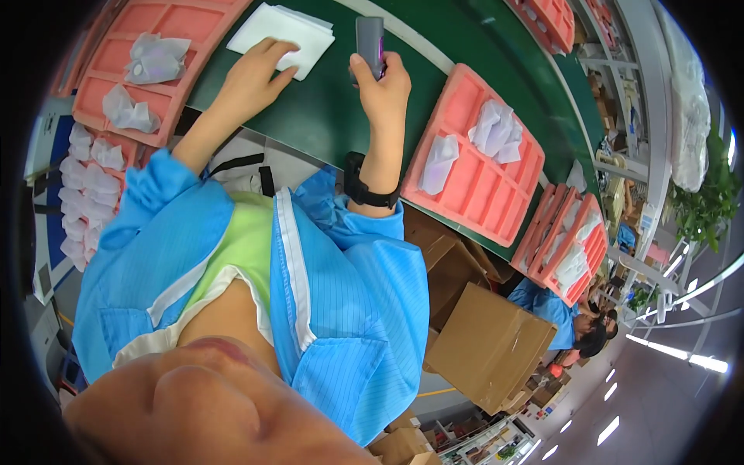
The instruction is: The person picks up a pink tray and places it on the table, then wraps handheld fans and purple devices in white foam sheets before placing them into the tray.
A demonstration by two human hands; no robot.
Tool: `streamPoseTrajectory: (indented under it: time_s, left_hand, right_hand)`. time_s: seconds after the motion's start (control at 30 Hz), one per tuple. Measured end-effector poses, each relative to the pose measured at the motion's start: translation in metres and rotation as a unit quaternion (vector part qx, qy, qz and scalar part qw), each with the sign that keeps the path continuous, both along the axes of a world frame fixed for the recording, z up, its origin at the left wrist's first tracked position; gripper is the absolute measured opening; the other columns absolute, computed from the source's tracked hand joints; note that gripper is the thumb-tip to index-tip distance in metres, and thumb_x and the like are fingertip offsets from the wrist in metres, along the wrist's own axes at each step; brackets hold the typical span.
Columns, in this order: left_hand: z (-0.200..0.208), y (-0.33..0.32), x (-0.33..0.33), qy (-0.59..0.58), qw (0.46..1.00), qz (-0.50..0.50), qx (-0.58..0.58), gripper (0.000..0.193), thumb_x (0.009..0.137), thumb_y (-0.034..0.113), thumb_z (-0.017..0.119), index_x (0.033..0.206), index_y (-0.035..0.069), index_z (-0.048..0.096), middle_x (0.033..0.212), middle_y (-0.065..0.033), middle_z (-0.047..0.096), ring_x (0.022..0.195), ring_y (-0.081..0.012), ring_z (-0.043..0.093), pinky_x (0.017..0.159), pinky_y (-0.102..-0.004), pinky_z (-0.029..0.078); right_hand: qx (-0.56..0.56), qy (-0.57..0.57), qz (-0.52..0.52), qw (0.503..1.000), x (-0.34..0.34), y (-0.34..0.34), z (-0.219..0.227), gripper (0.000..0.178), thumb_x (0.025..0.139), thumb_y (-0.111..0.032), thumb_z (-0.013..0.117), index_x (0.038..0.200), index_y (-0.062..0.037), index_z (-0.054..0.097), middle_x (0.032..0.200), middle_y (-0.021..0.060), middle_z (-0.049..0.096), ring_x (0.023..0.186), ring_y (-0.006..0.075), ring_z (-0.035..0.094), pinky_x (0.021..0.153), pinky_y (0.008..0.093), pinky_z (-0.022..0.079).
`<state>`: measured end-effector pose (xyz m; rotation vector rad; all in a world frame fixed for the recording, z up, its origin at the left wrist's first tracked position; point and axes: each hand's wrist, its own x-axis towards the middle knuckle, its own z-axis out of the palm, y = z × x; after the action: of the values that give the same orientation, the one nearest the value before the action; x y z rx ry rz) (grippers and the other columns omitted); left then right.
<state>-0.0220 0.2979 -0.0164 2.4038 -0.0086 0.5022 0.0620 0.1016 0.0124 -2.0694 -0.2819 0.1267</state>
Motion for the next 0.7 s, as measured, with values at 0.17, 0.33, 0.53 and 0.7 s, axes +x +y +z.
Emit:
streamPoseTrajectory:
  time_s: [0.17,0.33,0.53,0.7]
  left_hand:
    - [-0.045,-0.001,0.051,0.047,0.993,0.043,0.104,0.024,0.084,0.022,0.065,0.101,0.005,0.060,0.093,-0.0116,0.061,0.090,-0.0321,0.059,0.074,-0.0415,0.049]
    - [-0.055,0.000,0.060,0.058,0.989,0.050,0.124,0.021,0.084,0.023,0.065,0.093,0.005,0.062,0.091,-0.0107,0.061,0.084,-0.0313,0.061,0.072,-0.0409,0.049]
    - [-0.047,0.007,0.054,0.081,0.995,0.052,0.007,0.017,0.084,0.018,0.066,0.091,0.003,0.064,0.087,-0.0101,0.063,0.078,-0.0296,0.061,0.069,-0.0379,0.048]
    - [-0.017,0.012,0.030,-0.003,0.993,0.004,-0.118,0.015,0.086,0.017,0.063,0.090,0.003,0.064,0.082,-0.0101,0.061,0.076,-0.0290,0.060,0.065,-0.0361,0.047]
  right_hand:
    - [0.198,0.024,0.016,0.980,-0.016,0.011,0.007,0.032,0.086,-0.020,0.070,0.104,0.0046,0.057,0.089,0.0114,0.068,0.078,0.0155,0.067,0.062,0.0242,0.049]
    - [0.203,0.044,0.008,0.978,-0.012,0.009,0.001,0.034,0.085,-0.022,0.070,0.103,0.0042,0.057,0.085,0.0121,0.067,0.073,0.0166,0.067,0.059,0.0248,0.048]
    - [0.312,0.211,0.027,0.926,-0.014,0.014,0.000,0.044,0.086,-0.026,0.065,0.116,0.0049,0.056,0.077,0.0121,0.066,0.058,0.0146,0.061,0.046,0.0238,0.040]
    - [0.368,0.325,0.160,0.856,-0.014,0.025,-0.012,0.057,0.086,-0.027,0.063,0.131,0.0032,0.048,0.073,0.0126,0.065,0.051,0.0121,0.055,0.039,0.0216,0.034]
